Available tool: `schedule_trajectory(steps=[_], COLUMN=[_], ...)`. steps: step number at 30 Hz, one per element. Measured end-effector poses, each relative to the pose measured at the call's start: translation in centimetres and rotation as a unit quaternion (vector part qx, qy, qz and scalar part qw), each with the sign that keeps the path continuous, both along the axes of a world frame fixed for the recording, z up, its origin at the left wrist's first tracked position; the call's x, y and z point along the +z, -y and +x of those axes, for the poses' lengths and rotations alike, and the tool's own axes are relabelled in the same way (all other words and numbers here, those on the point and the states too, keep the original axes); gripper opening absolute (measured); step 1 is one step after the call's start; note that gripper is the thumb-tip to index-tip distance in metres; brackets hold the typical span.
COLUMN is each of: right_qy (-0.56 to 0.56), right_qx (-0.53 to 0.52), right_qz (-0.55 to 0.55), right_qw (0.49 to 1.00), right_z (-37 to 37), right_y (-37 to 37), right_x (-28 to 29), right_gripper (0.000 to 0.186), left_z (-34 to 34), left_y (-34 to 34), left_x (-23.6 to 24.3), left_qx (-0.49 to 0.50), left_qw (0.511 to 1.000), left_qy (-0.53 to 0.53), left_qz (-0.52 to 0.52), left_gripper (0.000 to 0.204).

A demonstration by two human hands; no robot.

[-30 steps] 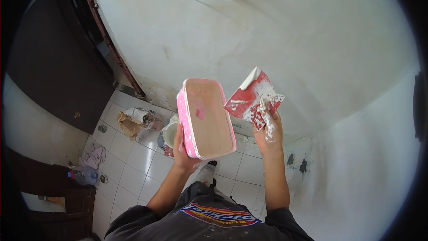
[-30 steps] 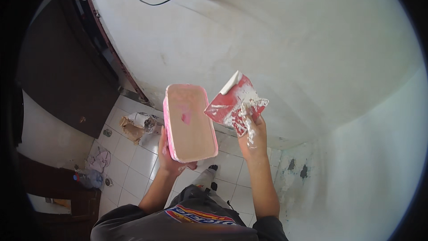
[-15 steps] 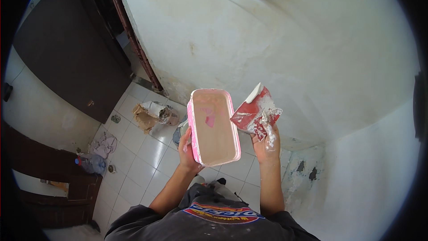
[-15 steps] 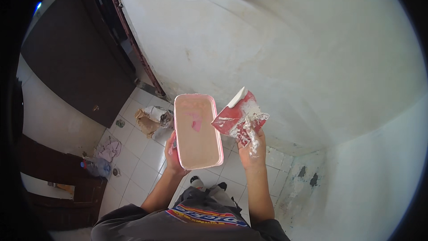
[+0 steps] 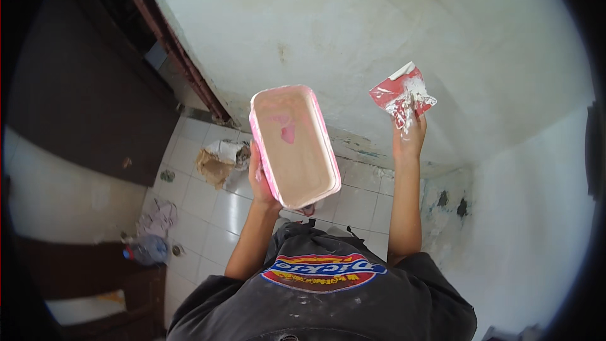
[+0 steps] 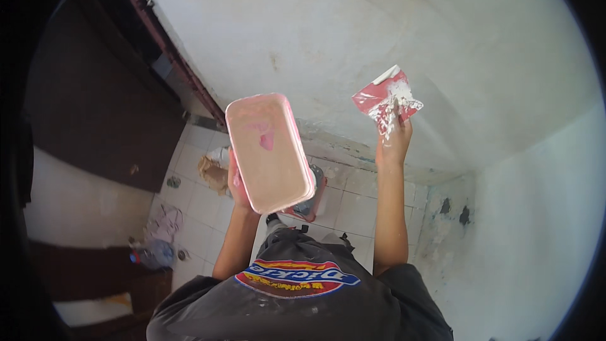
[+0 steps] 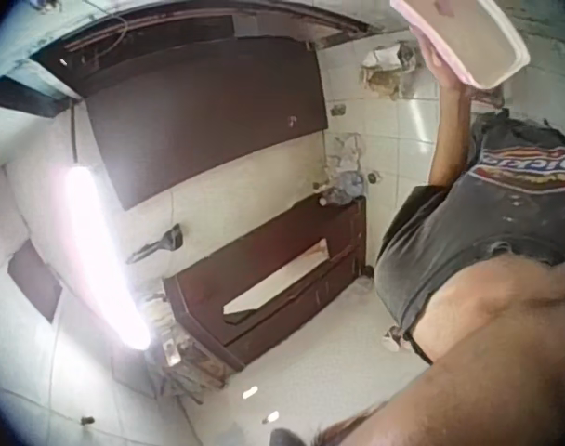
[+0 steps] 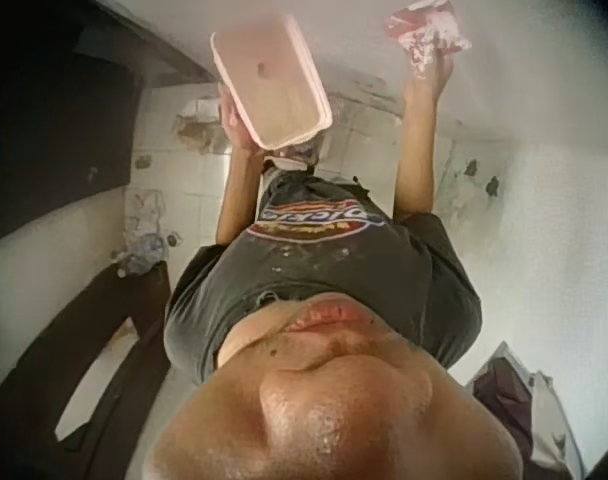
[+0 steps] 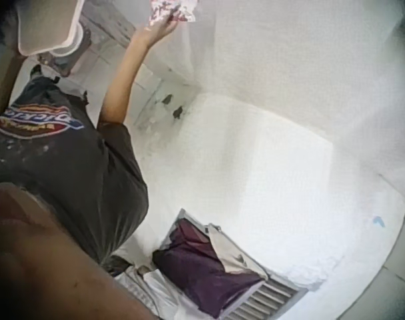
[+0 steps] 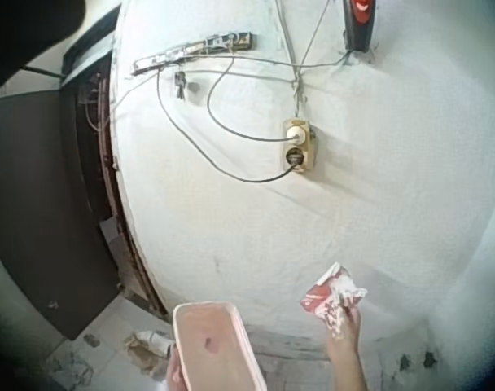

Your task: The person applies wall filler to a wall using a scraper.

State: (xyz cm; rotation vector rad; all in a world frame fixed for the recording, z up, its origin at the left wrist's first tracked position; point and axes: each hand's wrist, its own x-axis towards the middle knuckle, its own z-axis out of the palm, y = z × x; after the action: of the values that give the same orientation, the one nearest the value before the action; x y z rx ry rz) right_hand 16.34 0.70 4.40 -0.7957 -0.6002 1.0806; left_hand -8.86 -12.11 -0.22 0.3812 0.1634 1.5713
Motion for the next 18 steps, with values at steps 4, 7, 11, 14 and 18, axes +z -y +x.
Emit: schedule_trajectory(steps=[4, 7, 11, 14, 18], right_qy=[0.133, 0.343, 0.574, 0.604, 0.569], right_qx=[-0.143, -0.224, -0.473, -0.455, -0.278], right_qz=[0.033, -0.004, 0.043, 0.003, 0.076], right_qw=[0.980, 0.912, 0.667, 0.654, 0.771], right_z=[-0.3, 0.2, -8.7, -14.3, -18.6], right_y=[-5.7, -11.1, -14.1, -14.0, -11.5], right_x=[-3.6, -6.1, -6.3, -9.8, -8.5], right_gripper=[0.030, 0.027, 0.051, 0.052, 0.050], left_z=[-4.6, -8.0, -12.6, -14.7, -17.8], left_y=[0.0, -0.4, -0.7, -0.8, -0.9], left_x=[-0.1, -1.0, -0.6, -1.3, -2.0], left_qx=[0.039, 0.011, 0.017, 0.013, 0.038], left_qw=[0.995, 0.993, 0.986, 0.984, 0.987], left_qy=[-0.071, -0.088, -0.126, -0.138, -0.141], left_qz=[-0.054, -0.072, -0.105, -0.110, -0.070], left_gripper=[0.058, 0.058, 0.057, 0.057, 0.056])
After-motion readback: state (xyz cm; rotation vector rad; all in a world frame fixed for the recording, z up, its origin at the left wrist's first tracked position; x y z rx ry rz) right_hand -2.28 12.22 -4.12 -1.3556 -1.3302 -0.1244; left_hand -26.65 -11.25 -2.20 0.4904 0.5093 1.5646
